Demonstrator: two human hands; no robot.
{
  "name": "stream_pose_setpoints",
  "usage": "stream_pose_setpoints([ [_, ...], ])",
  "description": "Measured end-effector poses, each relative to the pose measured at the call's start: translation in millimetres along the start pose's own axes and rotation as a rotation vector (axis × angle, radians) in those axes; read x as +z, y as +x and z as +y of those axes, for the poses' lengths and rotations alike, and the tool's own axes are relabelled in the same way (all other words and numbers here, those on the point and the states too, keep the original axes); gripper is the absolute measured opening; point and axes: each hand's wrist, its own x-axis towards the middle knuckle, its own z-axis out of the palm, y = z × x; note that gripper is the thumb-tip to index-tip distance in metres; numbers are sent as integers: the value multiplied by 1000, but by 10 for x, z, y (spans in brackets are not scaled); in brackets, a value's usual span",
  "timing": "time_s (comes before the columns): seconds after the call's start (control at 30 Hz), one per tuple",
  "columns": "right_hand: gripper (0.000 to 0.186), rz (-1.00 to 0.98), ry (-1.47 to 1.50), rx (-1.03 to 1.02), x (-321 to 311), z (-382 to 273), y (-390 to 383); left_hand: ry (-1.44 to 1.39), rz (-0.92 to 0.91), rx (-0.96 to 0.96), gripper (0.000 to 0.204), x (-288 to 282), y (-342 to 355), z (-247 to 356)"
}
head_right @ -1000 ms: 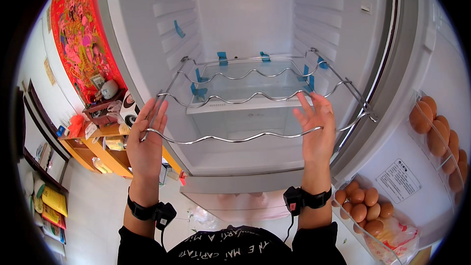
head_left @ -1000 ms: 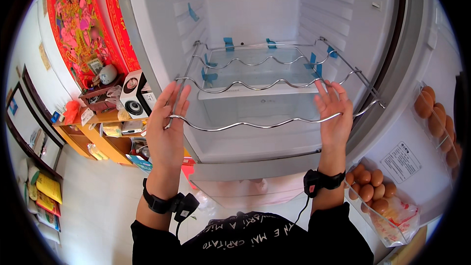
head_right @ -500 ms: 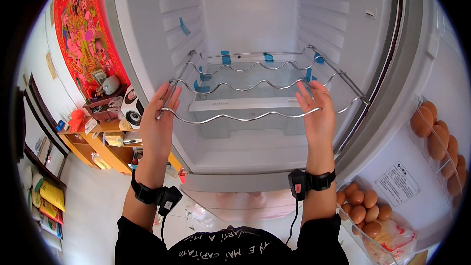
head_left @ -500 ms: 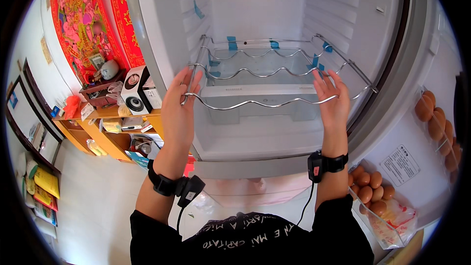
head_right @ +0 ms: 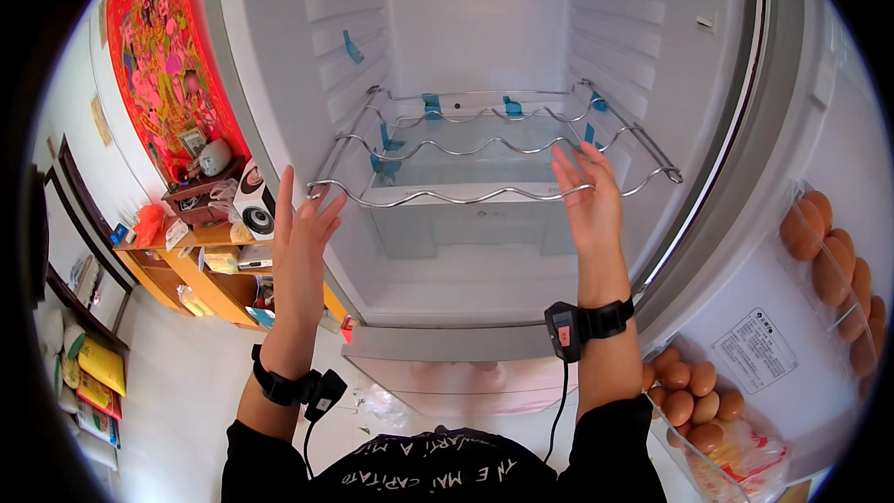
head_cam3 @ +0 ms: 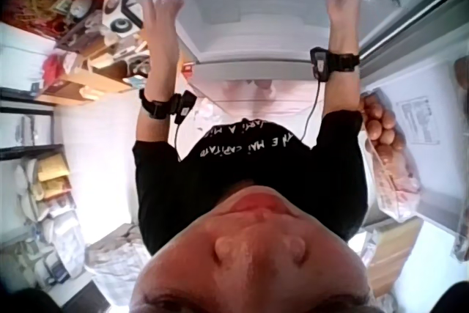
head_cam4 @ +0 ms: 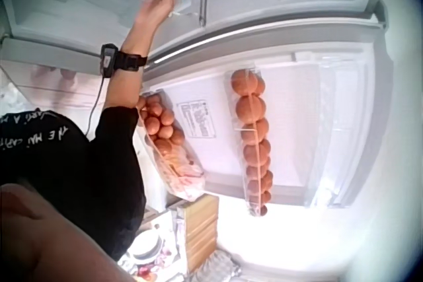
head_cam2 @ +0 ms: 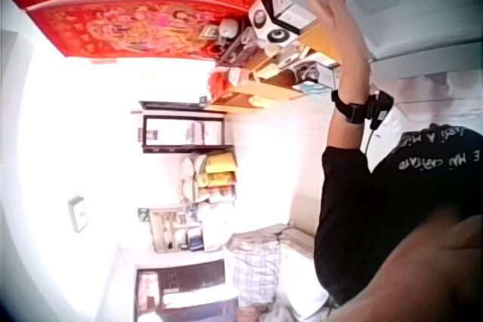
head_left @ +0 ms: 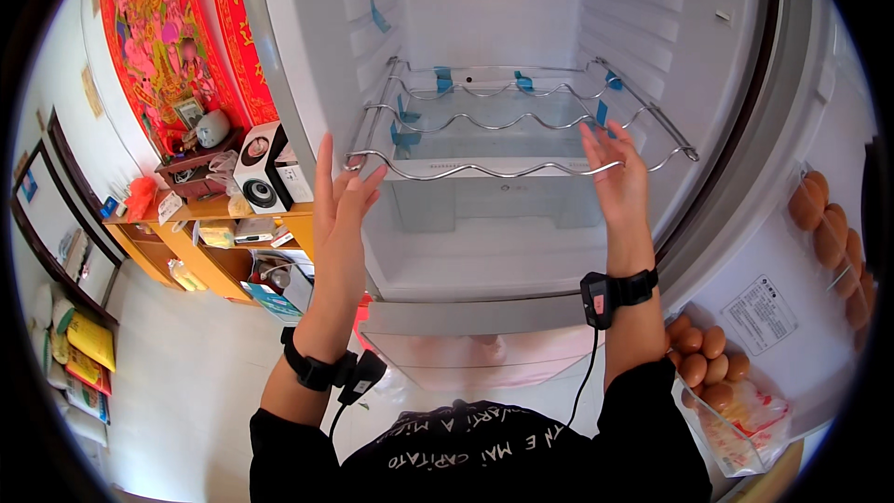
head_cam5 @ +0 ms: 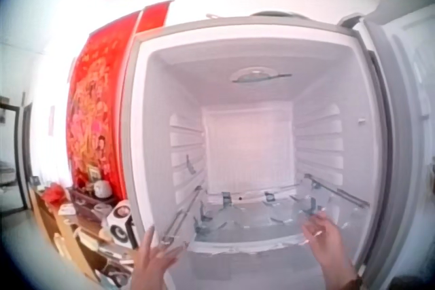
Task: The person inserts a metal wire rack into a refrigerator, leaves to retrieve a glass shelf from outside, and then installs the glass shelf into the refrigerator above the rack.
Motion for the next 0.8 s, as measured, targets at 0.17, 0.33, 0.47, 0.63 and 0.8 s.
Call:
stream_pose_setpoints([
  [0.17,31,11,-20,-9,-8,96,100,136,-12,31,51,-117,-80,-20],
  [0.33,30,7,-15,-57,-80,167,167,151,-32,32,48,-198,-135,0],
  [0.47,29,1,27,-30,-94,159,198,131,-98,73,48,-187,-184,-54],
  [0.63,27,9,122,-18,-129,144,326,442,-100,297,55,-84,-97,-167],
  [0.8,36,68,59,26,-146,272,520,447,-124,226,61,-8,116,-204],
])
